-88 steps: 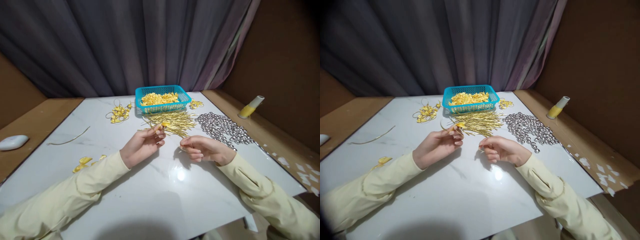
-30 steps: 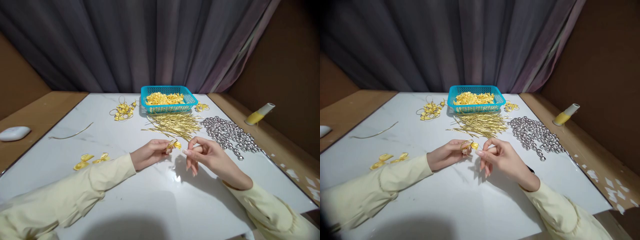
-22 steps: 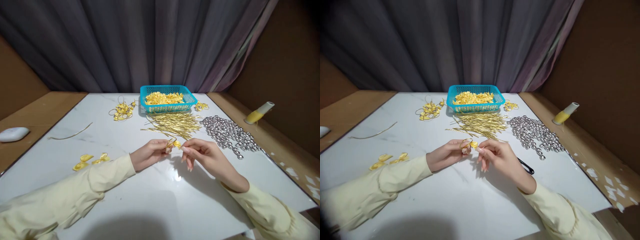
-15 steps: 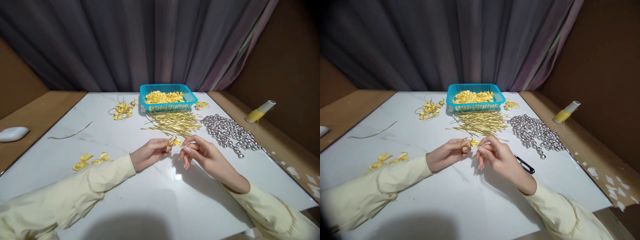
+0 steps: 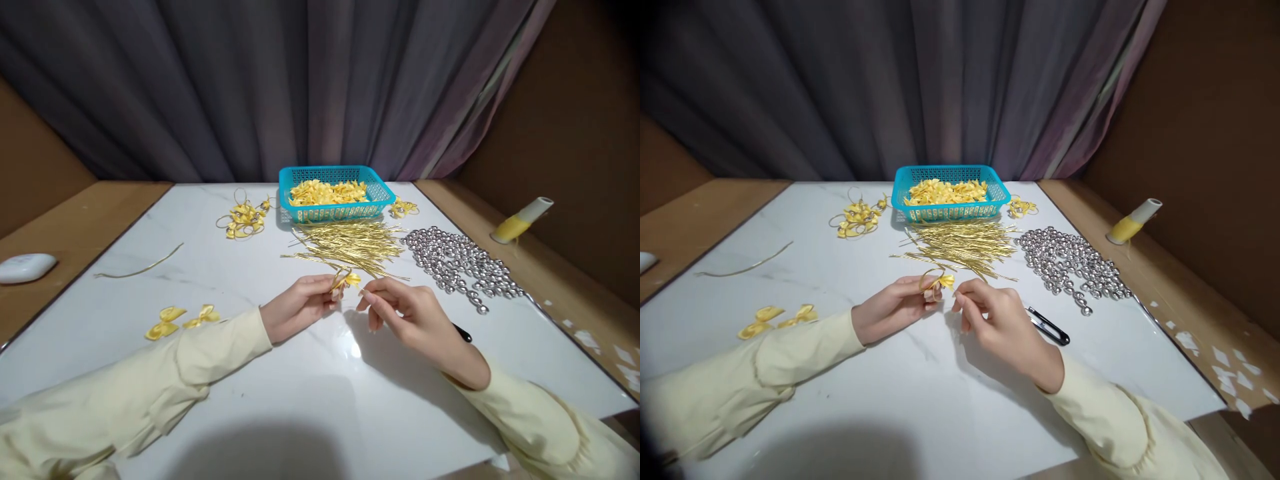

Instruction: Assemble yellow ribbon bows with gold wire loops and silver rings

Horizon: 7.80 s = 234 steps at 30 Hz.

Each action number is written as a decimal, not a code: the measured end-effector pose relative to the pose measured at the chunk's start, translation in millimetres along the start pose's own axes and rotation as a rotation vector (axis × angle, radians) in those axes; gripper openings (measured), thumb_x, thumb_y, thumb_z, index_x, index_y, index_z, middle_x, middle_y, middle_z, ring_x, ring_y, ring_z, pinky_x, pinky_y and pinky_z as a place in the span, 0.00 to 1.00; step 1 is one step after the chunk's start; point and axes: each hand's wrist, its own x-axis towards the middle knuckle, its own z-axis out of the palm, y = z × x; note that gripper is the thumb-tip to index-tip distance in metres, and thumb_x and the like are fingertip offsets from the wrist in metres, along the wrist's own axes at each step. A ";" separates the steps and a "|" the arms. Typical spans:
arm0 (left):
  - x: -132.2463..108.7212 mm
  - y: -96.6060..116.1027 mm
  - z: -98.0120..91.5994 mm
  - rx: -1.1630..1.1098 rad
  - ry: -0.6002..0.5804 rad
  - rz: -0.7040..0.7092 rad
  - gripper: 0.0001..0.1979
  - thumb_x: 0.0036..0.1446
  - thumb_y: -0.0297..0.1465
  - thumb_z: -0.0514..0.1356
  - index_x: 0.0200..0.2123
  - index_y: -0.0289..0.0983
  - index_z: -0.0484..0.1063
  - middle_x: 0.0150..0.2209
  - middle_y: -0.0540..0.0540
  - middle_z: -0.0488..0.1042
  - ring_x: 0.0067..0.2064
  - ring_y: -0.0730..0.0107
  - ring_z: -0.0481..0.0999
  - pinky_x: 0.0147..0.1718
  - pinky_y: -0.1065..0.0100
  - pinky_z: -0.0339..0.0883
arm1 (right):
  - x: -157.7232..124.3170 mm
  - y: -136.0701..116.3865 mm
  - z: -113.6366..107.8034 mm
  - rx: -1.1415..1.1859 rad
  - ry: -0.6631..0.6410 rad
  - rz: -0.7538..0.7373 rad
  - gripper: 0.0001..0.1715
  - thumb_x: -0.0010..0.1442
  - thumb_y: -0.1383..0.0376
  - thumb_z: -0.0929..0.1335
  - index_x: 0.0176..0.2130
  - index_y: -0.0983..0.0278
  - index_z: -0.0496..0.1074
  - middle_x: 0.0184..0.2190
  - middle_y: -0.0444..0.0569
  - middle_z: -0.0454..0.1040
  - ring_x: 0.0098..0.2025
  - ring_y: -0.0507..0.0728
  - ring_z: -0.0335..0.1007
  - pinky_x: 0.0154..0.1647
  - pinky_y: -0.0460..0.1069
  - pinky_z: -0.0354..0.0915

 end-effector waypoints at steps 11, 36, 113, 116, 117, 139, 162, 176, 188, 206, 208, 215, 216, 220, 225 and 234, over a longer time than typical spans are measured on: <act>-0.8 -0.2 -1.0 0.010 -0.015 0.004 0.09 0.58 0.23 0.53 0.28 0.29 0.71 0.25 0.48 0.62 0.30 0.76 0.62 0.31 0.74 0.58 | 2.0 0.9 -0.7 0.035 -0.007 -0.013 0.09 0.60 0.67 0.60 0.32 0.67 0.68 0.19 0.44 0.69 0.21 0.49 0.67 0.23 0.42 0.60; -2.0 0.2 -0.5 0.135 -0.057 0.030 0.07 0.53 0.24 0.56 0.26 0.30 0.73 0.27 0.47 0.65 0.31 0.74 0.62 0.32 0.72 0.56 | 1.4 1.8 -2.4 0.044 -0.023 -0.080 0.11 0.61 0.67 0.60 0.31 0.67 0.68 0.19 0.44 0.68 0.20 0.48 0.64 0.22 0.43 0.59; -6.8 -7.1 9.5 0.315 0.044 0.026 0.06 0.51 0.29 0.60 0.28 0.32 0.75 0.27 0.48 0.70 0.32 0.74 0.65 0.34 0.72 0.56 | 13.6 6.4 -1.5 0.266 -0.143 0.174 0.09 0.56 0.65 0.63 0.26 0.66 0.66 0.17 0.44 0.69 0.12 0.46 0.52 0.13 0.42 0.50; -8.0 -7.2 12.2 0.363 0.086 0.045 0.06 0.52 0.30 0.60 0.28 0.33 0.74 0.26 0.49 0.70 0.31 0.74 0.65 0.33 0.71 0.56 | 15.2 11.4 -4.4 0.337 -0.222 0.232 0.11 0.57 0.60 0.63 0.28 0.66 0.66 0.21 0.45 0.72 0.11 0.45 0.51 0.11 0.42 0.50; -8.2 -7.2 12.8 0.384 0.099 0.055 0.06 0.52 0.31 0.60 0.28 0.33 0.74 0.27 0.50 0.70 0.31 0.74 0.65 0.32 0.71 0.56 | 15.7 13.3 -4.9 0.337 -0.230 0.229 0.12 0.57 0.60 0.64 0.29 0.66 0.67 0.22 0.46 0.73 0.12 0.45 0.52 0.11 0.42 0.50; -15.9 -15.6 19.9 1.221 0.180 0.516 0.07 0.55 0.29 0.55 0.28 0.34 0.72 0.27 0.48 0.69 0.33 0.70 0.67 0.34 0.67 0.61 | 7.8 21.2 -20.2 -0.480 -0.097 -0.454 0.05 0.63 0.67 0.58 0.35 0.64 0.60 0.28 0.47 0.66 0.27 0.51 0.61 0.26 0.46 0.57; -14.9 -12.0 21.4 1.055 0.095 0.304 0.09 0.55 0.32 0.54 0.29 0.33 0.71 0.30 0.47 0.69 0.34 0.70 0.67 0.36 0.67 0.60 | 4.7 14.2 -6.2 -0.941 -0.073 -0.683 0.14 0.62 0.74 0.54 0.28 0.65 0.60 0.22 0.47 0.62 0.22 0.52 0.53 0.21 0.47 0.46; -14.5 -9.8 21.8 0.883 0.096 0.197 0.09 0.54 0.34 0.56 0.27 0.34 0.69 0.25 0.50 0.68 0.29 0.73 0.65 0.30 0.70 0.59 | 11.4 12.0 -8.9 -0.271 -0.106 -0.221 0.16 0.64 0.58 0.56 0.29 0.63 0.61 0.22 0.44 0.66 0.23 0.50 0.61 0.25 0.44 0.56; -14.0 -12.4 20.3 0.895 0.119 0.205 0.10 0.55 0.34 0.54 0.29 0.33 0.70 0.25 0.50 0.68 0.28 0.73 0.65 0.29 0.71 0.59 | 8.4 9.2 -16.0 -0.310 -0.186 -0.275 0.09 0.61 0.61 0.61 0.34 0.64 0.64 0.28 0.46 0.68 0.28 0.51 0.62 0.28 0.45 0.59; -22.3 -17.1 24.3 1.351 0.138 0.553 0.10 0.58 0.31 0.52 0.30 0.35 0.71 0.28 0.47 0.68 0.31 0.71 0.65 0.32 0.70 0.59 | 3.8 10.2 9.6 -0.332 -0.144 0.040 0.07 0.52 0.65 0.67 0.29 0.62 0.77 0.20 0.42 0.62 0.22 0.50 0.57 0.25 0.46 0.54; -22.1 -16.6 24.3 1.352 0.130 0.555 0.10 0.59 0.31 0.51 0.30 0.35 0.71 0.28 0.47 0.68 0.31 0.70 0.65 0.32 0.70 0.59 | 5.5 10.2 9.8 -0.195 -0.144 0.095 0.08 0.52 0.65 0.67 0.28 0.64 0.77 0.20 0.43 0.64 0.22 0.50 0.58 0.25 0.46 0.54; -19.9 -16.8 25.1 1.350 0.143 0.543 0.10 0.58 0.31 0.52 0.29 0.35 0.70 0.28 0.47 0.68 0.31 0.71 0.66 0.32 0.70 0.59 | 7.6 10.1 -9.7 0.225 -0.238 0.325 0.11 0.46 0.61 0.71 0.20 0.66 0.72 0.15 0.40 0.59 0.19 0.47 0.48 0.19 0.45 0.47; -19.7 -16.9 25.4 1.350 0.146 0.545 0.10 0.58 0.31 0.52 0.29 0.35 0.70 0.28 0.47 0.68 0.31 0.71 0.65 0.32 0.70 0.59 | 7.8 9.9 -14.3 0.310 -0.261 0.345 0.11 0.46 0.61 0.71 0.21 0.66 0.72 0.16 0.41 0.61 0.20 0.47 0.49 0.20 0.45 0.47; -19.0 -16.6 25.2 1.335 0.159 0.531 0.09 0.58 0.30 0.52 0.28 0.34 0.70 0.27 0.48 0.67 0.30 0.72 0.65 0.32 0.70 0.59 | 10.0 12.6 -28.6 0.683 -0.394 0.467 0.10 0.44 0.65 0.72 0.19 0.67 0.69 0.17 0.43 0.65 0.18 0.46 0.50 0.17 0.44 0.44; -16.9 -16.2 22.0 1.236 0.191 0.410 0.11 0.58 0.33 0.52 0.29 0.34 0.70 0.28 0.48 0.68 0.29 0.73 0.65 0.30 0.71 0.59 | 11.6 17.9 -35.5 1.028 -0.412 0.505 0.08 0.45 0.67 0.70 0.21 0.67 0.67 0.17 0.42 0.57 0.20 0.48 0.49 0.18 0.45 0.46; -14.2 -16.1 20.2 1.079 0.203 0.286 0.12 0.56 0.35 0.52 0.29 0.33 0.70 0.26 0.50 0.68 0.28 0.74 0.64 0.29 0.71 0.59 | 10.1 17.6 -52.6 1.105 -0.319 0.313 0.09 0.50 0.67 0.68 0.21 0.66 0.67 0.21 0.44 0.53 0.25 0.51 0.50 0.27 0.47 0.52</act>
